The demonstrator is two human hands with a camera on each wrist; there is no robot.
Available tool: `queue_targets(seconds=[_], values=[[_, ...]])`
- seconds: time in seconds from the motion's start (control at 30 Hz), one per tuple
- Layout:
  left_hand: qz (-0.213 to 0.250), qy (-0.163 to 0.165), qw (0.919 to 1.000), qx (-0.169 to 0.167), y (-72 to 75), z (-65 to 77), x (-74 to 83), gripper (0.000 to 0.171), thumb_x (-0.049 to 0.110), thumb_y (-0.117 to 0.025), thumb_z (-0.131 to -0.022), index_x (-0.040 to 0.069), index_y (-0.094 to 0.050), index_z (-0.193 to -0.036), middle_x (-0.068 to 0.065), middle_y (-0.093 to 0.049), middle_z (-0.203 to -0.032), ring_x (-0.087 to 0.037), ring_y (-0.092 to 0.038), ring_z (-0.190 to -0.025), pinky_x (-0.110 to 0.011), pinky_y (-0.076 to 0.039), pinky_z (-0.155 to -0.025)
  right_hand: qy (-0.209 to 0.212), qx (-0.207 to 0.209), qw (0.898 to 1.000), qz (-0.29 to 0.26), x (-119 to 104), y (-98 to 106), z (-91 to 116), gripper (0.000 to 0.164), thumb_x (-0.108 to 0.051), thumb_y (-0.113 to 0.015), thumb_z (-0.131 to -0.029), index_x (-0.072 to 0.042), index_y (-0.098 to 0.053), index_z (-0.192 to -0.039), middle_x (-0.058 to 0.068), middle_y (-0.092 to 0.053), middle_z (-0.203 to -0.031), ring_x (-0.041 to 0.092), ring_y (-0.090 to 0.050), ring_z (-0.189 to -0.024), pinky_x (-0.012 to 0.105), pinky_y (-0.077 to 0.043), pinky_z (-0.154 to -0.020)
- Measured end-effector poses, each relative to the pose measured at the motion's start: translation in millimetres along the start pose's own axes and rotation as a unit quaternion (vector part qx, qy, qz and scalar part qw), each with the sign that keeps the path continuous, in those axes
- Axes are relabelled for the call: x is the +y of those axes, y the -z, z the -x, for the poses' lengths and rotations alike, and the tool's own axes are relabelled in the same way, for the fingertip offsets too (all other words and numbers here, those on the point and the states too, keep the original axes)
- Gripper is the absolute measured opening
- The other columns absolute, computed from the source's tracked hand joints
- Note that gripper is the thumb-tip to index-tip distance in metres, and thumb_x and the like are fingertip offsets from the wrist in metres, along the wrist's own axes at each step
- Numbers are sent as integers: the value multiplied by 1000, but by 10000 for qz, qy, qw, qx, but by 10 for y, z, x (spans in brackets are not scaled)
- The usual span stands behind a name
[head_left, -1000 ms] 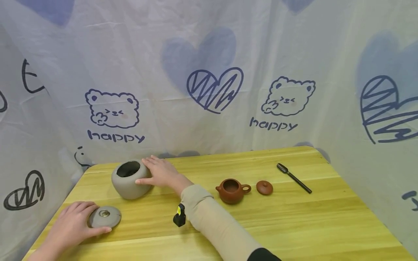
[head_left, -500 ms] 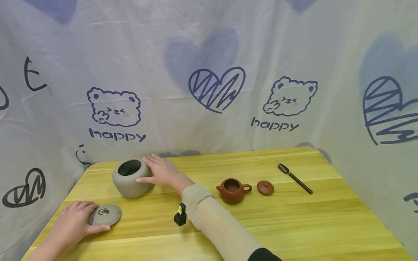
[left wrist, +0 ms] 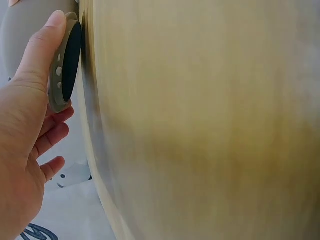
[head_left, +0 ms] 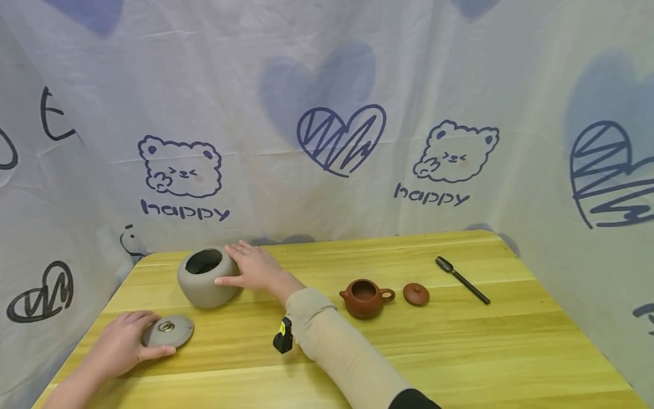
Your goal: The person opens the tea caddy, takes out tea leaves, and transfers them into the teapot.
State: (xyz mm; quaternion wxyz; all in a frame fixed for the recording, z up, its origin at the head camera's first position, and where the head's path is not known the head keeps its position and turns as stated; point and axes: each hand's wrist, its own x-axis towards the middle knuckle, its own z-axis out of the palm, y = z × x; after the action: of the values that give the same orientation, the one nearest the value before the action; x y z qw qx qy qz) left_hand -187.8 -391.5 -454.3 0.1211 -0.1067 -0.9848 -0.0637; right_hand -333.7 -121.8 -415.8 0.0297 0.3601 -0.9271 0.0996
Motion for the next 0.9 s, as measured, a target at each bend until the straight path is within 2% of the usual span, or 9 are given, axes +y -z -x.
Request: queue_targets(seconds=[0.33, 0.63, 0.9], values=[[-280, 32, 9991, -311, -23, -3, -6, 90, 75, -72, -64, -2, -68, -111, -22, -65, -114, -44, -56, -106, -63, -43, -87, -39, -25, 10000, -61, -8, 4, 10, 88, -76, -42, -88, -26, -20, -157, -8, -26, -162, 14, -17, -152, 39, -26, -122], [-142, 121, 9991, -388, -35, 26, 15, 85, 67, -74, -70, -4, -66, -115, -23, -66, -114, -46, -58, -107, -62, -45, -86, 3, -1, 10000, -57, -8, -7, 24, 87, -74, -42, -89, -24, -20, -157, -7, -26, -162, 16, -18, -152, 41, -27, -122], [-265, 303, 9972, -637, 3, 64, 51, 87, 68, -68, -75, -4, -62, -124, -26, -62, -122, -48, -52, -115, -68, -40, -90, 36, 0, 10000, 33, -14, -15, 32, 88, -74, -39, -90, -23, -15, -158, -5, -20, -164, 16, -12, -153, 41, -25, -122]])
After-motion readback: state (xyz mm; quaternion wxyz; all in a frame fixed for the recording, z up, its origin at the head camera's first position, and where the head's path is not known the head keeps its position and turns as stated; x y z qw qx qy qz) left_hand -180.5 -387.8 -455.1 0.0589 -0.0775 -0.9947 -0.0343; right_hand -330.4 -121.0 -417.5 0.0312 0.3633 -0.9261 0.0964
